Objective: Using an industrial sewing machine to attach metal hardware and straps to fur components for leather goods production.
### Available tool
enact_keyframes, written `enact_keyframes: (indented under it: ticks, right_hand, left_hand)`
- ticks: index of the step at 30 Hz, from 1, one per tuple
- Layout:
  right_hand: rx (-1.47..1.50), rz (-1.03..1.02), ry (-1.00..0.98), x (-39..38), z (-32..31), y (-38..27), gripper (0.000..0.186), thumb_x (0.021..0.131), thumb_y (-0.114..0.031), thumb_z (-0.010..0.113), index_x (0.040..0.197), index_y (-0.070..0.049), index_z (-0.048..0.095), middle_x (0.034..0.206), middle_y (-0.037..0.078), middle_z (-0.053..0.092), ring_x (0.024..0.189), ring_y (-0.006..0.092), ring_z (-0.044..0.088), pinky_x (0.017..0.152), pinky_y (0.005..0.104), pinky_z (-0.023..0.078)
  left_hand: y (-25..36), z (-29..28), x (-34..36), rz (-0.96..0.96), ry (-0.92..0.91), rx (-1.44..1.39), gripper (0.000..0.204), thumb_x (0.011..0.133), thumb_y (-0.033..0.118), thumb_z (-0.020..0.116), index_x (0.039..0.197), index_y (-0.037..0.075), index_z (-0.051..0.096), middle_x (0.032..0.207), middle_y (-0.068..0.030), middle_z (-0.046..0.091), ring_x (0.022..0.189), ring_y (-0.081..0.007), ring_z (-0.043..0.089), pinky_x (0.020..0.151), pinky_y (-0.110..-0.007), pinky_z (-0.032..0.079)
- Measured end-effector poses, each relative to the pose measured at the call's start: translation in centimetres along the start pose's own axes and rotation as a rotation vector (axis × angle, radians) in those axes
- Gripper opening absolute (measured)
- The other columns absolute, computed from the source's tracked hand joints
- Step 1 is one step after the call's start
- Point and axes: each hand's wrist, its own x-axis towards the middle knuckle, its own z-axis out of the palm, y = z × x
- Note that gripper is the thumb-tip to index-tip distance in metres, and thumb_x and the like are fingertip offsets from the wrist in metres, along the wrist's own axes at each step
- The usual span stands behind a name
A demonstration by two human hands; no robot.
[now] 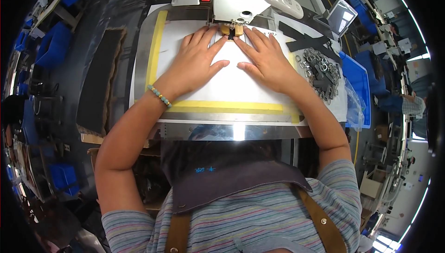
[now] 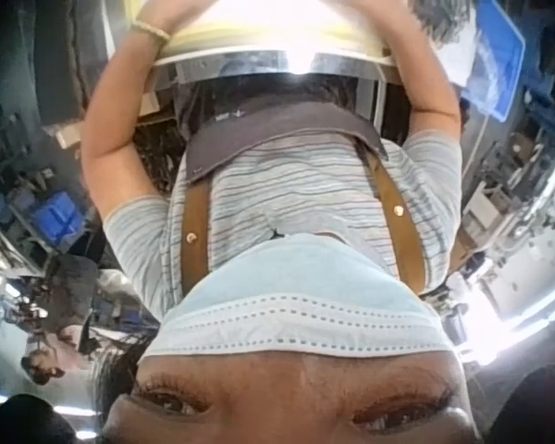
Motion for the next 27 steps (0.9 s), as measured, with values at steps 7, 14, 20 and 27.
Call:
enact_keyframes:
  ticks: [7,14,20,27]
  right_hand:
    - [0.057,0.047,-0.013,-0.4,-0.3,0.0,0.068,0.105,-0.047,0.058,0.164,-0.015,0.044,0.171,0.022,0.032,0.160,0.0419,0.027,0.128,0.0630,0.018]
    - [-0.004,-0.031,0.054,-0.3,-0.7,-0.6,0.062,0.106,-0.044,0.058,0.156,-0.009,0.053,0.164,0.020,0.044,0.154,0.0376,0.038,0.127,0.0590,0.022]
    - [0.034,-0.054,0.139,-0.5,-1.4,-1.1,0.055,0.103,-0.034,0.065,0.150,-0.007,0.059,0.158,0.018,0.052,0.150,0.0363,0.044,0.126,0.0580,0.026]
    - [0.098,-0.087,0.263,-0.5,-3.0,-0.3,0.037,0.102,-0.025,0.066,0.133,-0.005,0.070,0.146,0.015,0.063,0.139,0.0339,0.056,0.122,0.0551,0.035]
  left_hand:
    - [0.8,-4.1,-1.6,0.075,0.008,0.028,0.058,0.098,0.034,0.072,0.143,-0.002,0.060,0.148,-0.0224,0.059,0.146,-0.0377,0.046,0.120,-0.049,0.038]
    - [-5.6,-15.2,-10.4,-0.407,0.148,0.165,0.034,0.093,0.026,0.073,0.113,-0.001,0.074,0.111,-0.0167,0.074,0.109,-0.0374,0.066,0.094,-0.046,0.053]
    - [-10.2,-14.0,-16.2,-0.586,0.107,0.342,0.040,0.092,0.032,0.071,0.117,0.000,0.073,0.111,-0.0169,0.072,0.103,-0.0371,0.067,0.090,-0.048,0.056]
    - [-9.5,-12.3,-15.2,-0.559,0.187,0.438,0.040,0.092,0.012,0.062,0.130,0.000,0.068,0.114,-0.0237,0.073,0.108,-0.0421,0.070,0.091,-0.049,0.057]
